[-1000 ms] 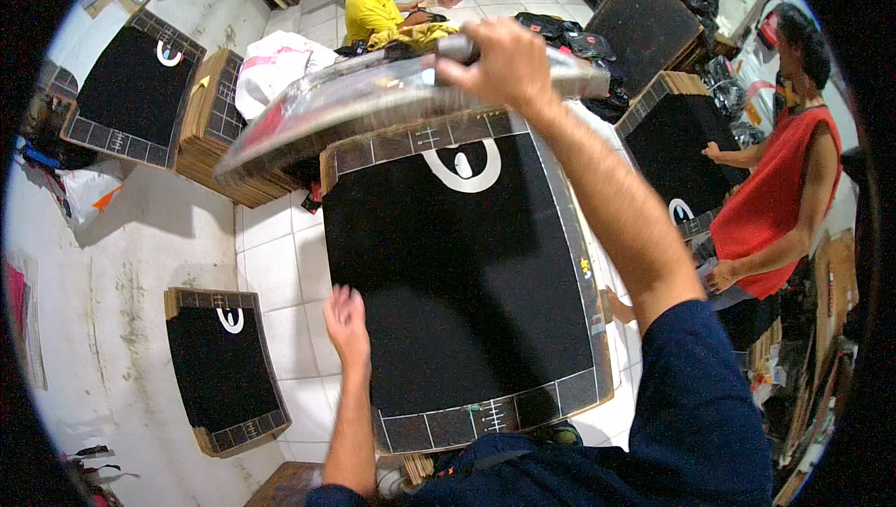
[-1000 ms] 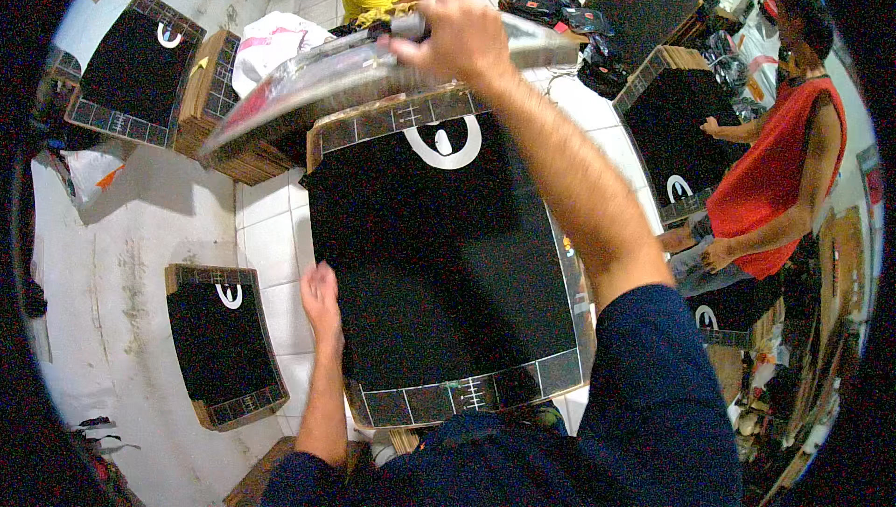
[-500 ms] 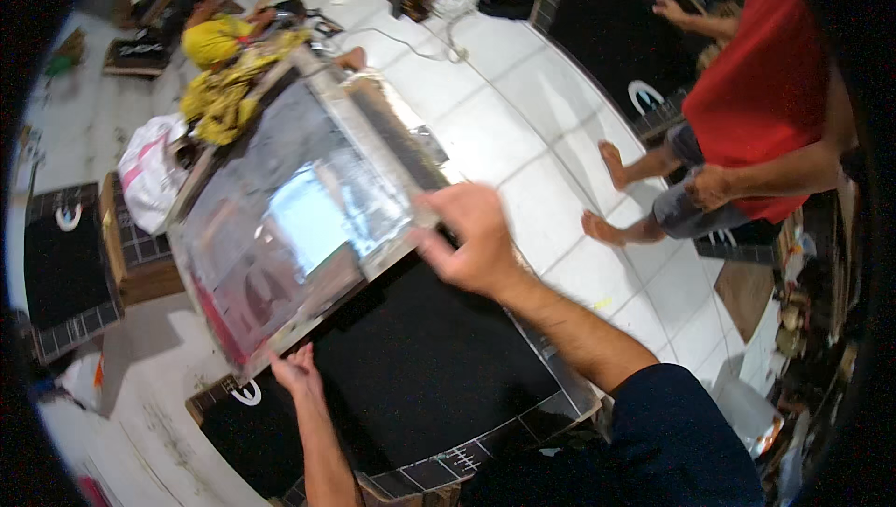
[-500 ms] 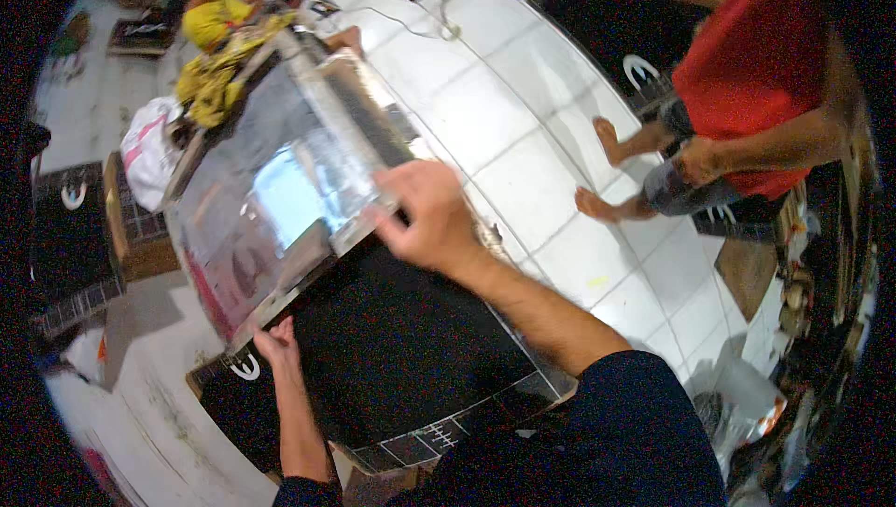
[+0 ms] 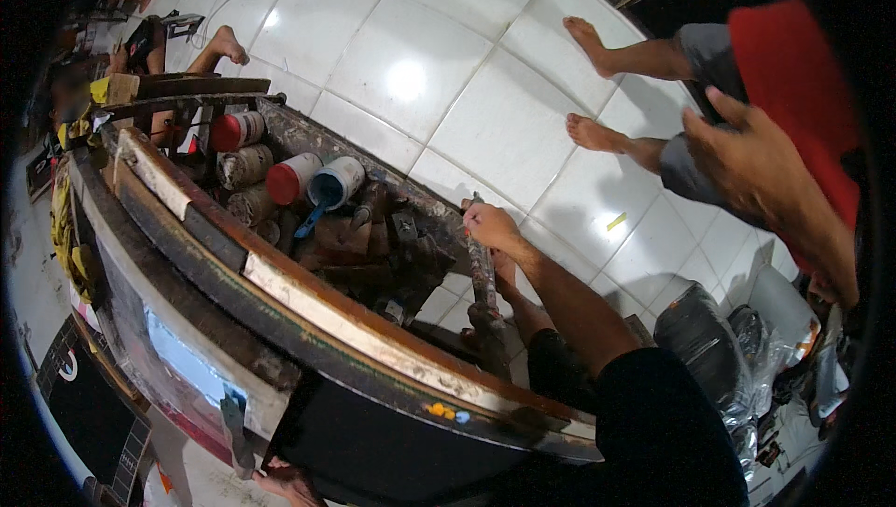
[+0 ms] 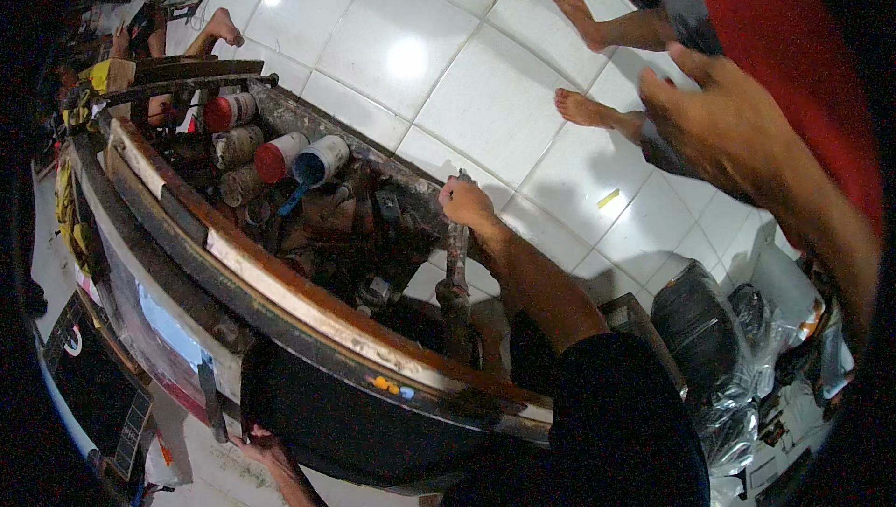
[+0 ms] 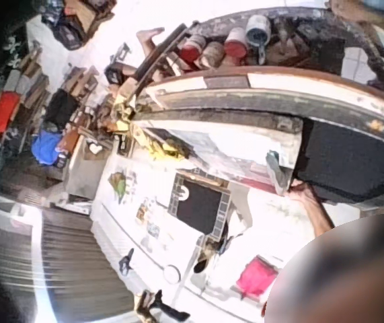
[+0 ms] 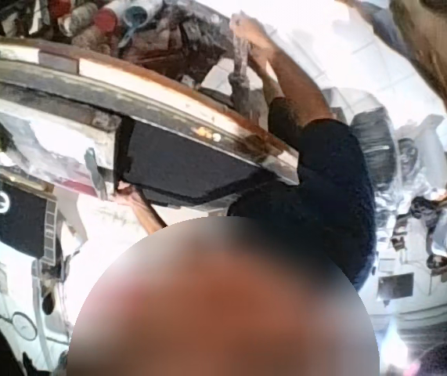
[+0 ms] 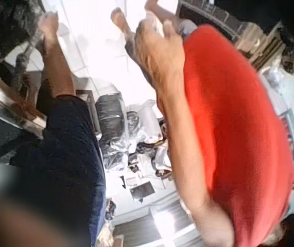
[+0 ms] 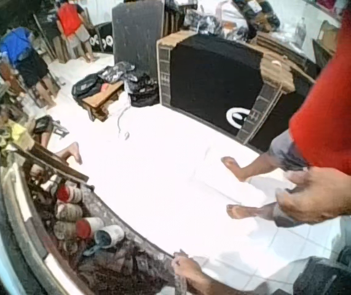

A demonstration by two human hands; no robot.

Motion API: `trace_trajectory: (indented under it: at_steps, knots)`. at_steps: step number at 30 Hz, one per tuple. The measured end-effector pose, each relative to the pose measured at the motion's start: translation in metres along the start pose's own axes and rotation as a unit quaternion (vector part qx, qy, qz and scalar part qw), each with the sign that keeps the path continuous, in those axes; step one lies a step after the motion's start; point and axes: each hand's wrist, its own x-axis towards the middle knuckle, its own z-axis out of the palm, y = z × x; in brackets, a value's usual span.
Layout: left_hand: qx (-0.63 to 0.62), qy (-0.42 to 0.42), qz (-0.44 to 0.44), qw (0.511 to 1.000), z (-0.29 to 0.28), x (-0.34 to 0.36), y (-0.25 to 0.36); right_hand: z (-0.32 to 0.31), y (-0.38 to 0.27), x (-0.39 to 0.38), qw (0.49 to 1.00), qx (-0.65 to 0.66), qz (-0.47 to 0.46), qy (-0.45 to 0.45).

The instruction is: The person performs screen printing on a black skateboard deck. They place a screen with a stencil over the deck, apply ink, and use a squeegee to pull the ink across the screen. The person repeatedly lifts the screen to reveal the printed white logo and then repositions it for subsequent passes.

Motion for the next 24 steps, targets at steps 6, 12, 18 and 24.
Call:
trace_trajectory:
  at_steps: [6,12,18,24]
  knots:
    - [0.064,0.026,0.077,0.995,-0.009,-0.01,0.001,0.072,-0.038,0.039,0.966,-0.074,-0.243,0.04]
    - [0.087,0.073,0.097,0.989,0.039,-0.064,-0.005,0.123,-0.109,0.104,0.909,-0.203,-0.358,-0.07]
    - [-0.062,0.076,0.088,0.991,0.059,-0.081,-0.014,0.064,-0.111,0.071,0.902,0.074,-0.426,0.009]
    - [-0.073,-0.019,0.024,0.997,0.054,-0.083,-0.026,-0.092,-0.185,-0.053,0.881,0.33,-0.325,0.095]
